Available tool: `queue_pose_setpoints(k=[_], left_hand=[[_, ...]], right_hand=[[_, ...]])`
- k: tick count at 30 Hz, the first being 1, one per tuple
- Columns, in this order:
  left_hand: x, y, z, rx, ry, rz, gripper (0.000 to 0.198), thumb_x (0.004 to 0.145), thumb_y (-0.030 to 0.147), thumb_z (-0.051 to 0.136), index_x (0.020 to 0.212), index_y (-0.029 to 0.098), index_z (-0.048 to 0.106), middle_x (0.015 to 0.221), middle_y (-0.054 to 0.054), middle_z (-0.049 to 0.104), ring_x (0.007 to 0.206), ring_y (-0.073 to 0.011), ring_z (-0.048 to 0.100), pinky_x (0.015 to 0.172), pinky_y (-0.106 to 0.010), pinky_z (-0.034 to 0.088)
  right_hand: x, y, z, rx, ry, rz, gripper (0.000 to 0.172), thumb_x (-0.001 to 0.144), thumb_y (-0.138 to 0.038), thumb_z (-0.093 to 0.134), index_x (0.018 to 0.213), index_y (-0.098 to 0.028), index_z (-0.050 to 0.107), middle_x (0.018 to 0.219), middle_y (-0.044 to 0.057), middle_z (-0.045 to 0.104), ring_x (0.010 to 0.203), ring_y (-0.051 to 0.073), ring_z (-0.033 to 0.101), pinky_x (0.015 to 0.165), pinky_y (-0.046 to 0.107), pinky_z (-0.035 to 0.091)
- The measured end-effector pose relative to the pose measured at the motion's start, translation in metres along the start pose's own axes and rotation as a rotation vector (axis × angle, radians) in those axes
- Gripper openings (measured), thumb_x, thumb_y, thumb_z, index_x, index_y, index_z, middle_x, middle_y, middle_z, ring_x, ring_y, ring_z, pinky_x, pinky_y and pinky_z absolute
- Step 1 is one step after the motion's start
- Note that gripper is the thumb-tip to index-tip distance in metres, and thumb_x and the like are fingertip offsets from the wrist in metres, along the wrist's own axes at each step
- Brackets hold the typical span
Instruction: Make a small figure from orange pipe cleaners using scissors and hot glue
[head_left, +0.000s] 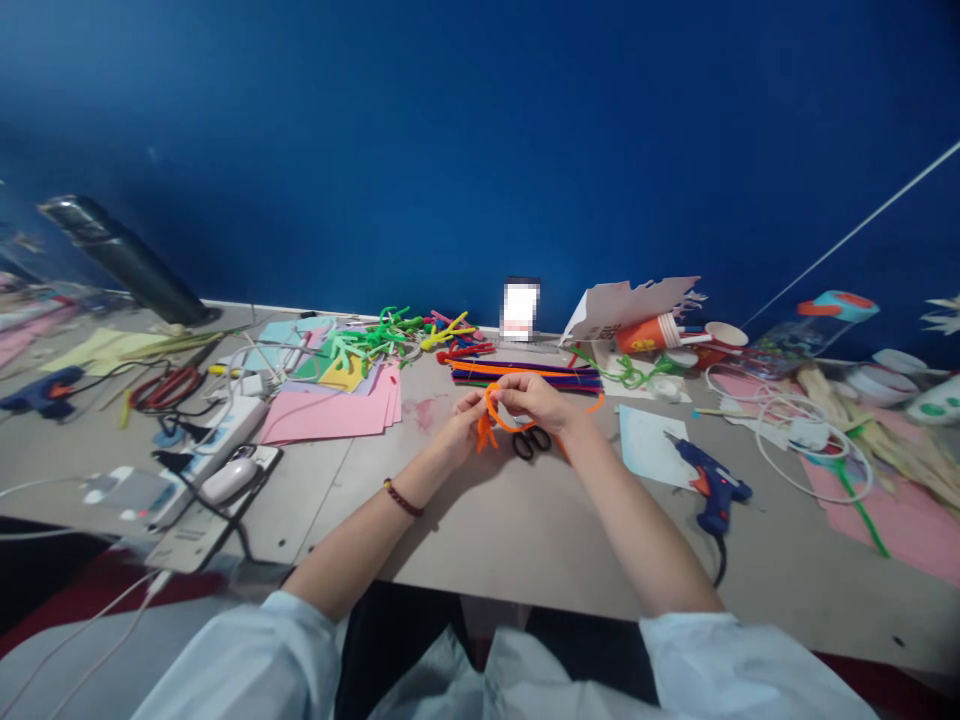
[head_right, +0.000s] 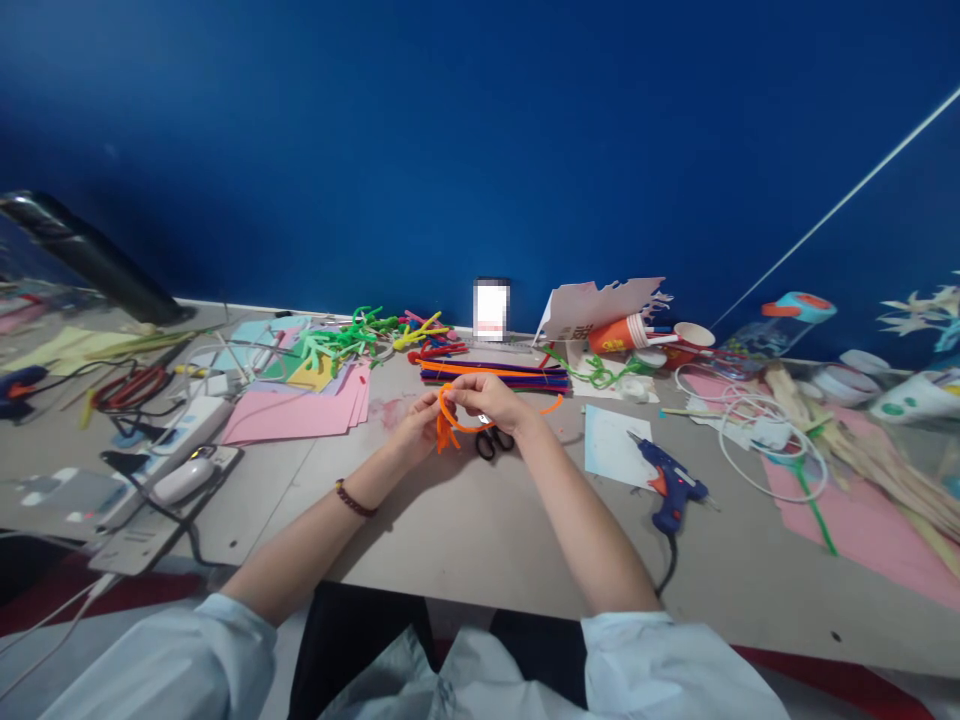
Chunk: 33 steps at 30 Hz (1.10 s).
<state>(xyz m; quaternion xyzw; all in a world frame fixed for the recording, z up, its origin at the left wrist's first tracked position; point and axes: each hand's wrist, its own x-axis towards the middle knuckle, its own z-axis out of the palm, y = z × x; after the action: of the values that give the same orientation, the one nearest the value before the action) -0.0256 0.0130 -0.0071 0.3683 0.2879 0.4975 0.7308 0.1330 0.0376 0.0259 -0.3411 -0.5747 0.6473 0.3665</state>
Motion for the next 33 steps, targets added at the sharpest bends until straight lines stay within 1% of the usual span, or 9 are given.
queue_pose_setpoints(k=[2,5,9,14,18,21,27,30,33], left_hand=[[0.002,-0.001,-0.003,-0.04,0.005,0.015,0.028,0.063,0.034,0.078,0.079,0.015,0.065,0.07,-0.001,0.065,0.06,-0.0112,0.059,0.057,-0.022,0.048],[0.005,-0.002,-0.003,-0.109,0.007,0.001,0.019,0.068,0.027,0.073,0.079,0.014,0.065,0.071,-0.002,0.063,0.062,-0.011,0.059,0.059,-0.022,0.047],[0.004,-0.001,0.001,-0.229,0.004,-0.106,0.008,0.071,0.018,0.065,0.068,0.013,0.061,0.057,0.0,0.052,0.053,-0.0099,0.051,0.053,-0.023,0.042],[0.0,0.004,0.004,-0.344,-0.076,-0.216,0.014,0.076,0.016,0.057,0.063,0.013,0.055,0.053,0.001,0.041,0.049,-0.0099,0.045,0.051,-0.024,0.04],[0.001,0.003,0.002,-0.34,-0.062,-0.184,0.007,0.078,0.017,0.057,0.072,0.013,0.058,0.052,0.003,0.039,0.048,-0.0099,0.044,0.051,-0.023,0.038],[0.003,-0.001,0.0,-0.315,-0.076,-0.144,0.004,0.076,0.017,0.06,0.073,0.013,0.058,0.053,0.003,0.04,0.048,-0.0089,0.042,0.052,-0.023,0.037],[0.002,-0.002,-0.003,-0.273,-0.125,-0.097,0.01,0.07,0.019,0.066,0.072,0.015,0.058,0.054,0.003,0.042,0.05,-0.008,0.041,0.054,-0.023,0.037],[0.004,0.001,-0.003,-0.189,-0.089,-0.054,0.017,0.067,0.026,0.072,0.072,0.015,0.06,0.053,0.004,0.042,0.049,-0.0075,0.039,0.053,-0.023,0.034],[0.005,0.003,-0.003,-0.026,-0.007,0.037,0.025,0.066,0.034,0.075,0.077,0.016,0.062,0.055,0.004,0.045,0.051,-0.0074,0.039,0.052,-0.022,0.031]], right_hand=[[0.002,0.003,0.0,0.052,0.02,0.009,0.031,0.069,-0.045,0.072,0.068,-0.015,0.063,0.053,-0.007,0.044,0.045,0.005,0.029,0.046,0.022,0.02],[0.004,0.008,-0.001,0.123,0.021,0.028,0.03,0.069,-0.045,0.072,0.073,-0.016,0.064,0.052,-0.007,0.042,0.046,0.005,0.031,0.046,0.022,0.02],[0.004,0.009,-0.001,0.109,0.019,0.036,0.025,0.068,-0.037,0.075,0.078,-0.016,0.067,0.061,-0.004,0.056,0.048,0.005,0.038,0.046,0.021,0.025],[0.002,0.002,0.006,-0.001,0.028,-0.048,0.022,0.068,-0.036,0.074,0.077,-0.016,0.069,0.069,0.001,0.064,0.056,0.009,0.051,0.05,0.022,0.035],[0.001,-0.003,0.006,-0.109,0.103,-0.147,0.02,0.064,-0.033,0.076,0.072,-0.018,0.067,0.073,0.0,0.063,0.065,0.012,0.057,0.062,0.026,0.044],[0.002,-0.004,0.004,-0.193,0.137,-0.194,0.018,0.066,-0.032,0.074,0.074,-0.018,0.067,0.08,0.001,0.064,0.075,0.014,0.059,0.072,0.028,0.046],[0.002,-0.007,0.009,-0.415,0.172,-0.313,0.013,0.076,-0.03,0.062,0.075,-0.017,0.065,0.082,0.004,0.064,0.076,0.016,0.06,0.072,0.029,0.046],[0.001,-0.009,0.012,-0.539,0.214,-0.337,0.012,0.079,-0.028,0.058,0.078,-0.018,0.065,0.086,0.004,0.065,0.08,0.017,0.06,0.074,0.03,0.046],[-0.001,-0.012,0.009,-0.52,0.229,-0.305,0.015,0.078,-0.03,0.058,0.086,-0.018,0.064,0.089,0.005,0.066,0.079,0.016,0.06,0.073,0.03,0.047]])
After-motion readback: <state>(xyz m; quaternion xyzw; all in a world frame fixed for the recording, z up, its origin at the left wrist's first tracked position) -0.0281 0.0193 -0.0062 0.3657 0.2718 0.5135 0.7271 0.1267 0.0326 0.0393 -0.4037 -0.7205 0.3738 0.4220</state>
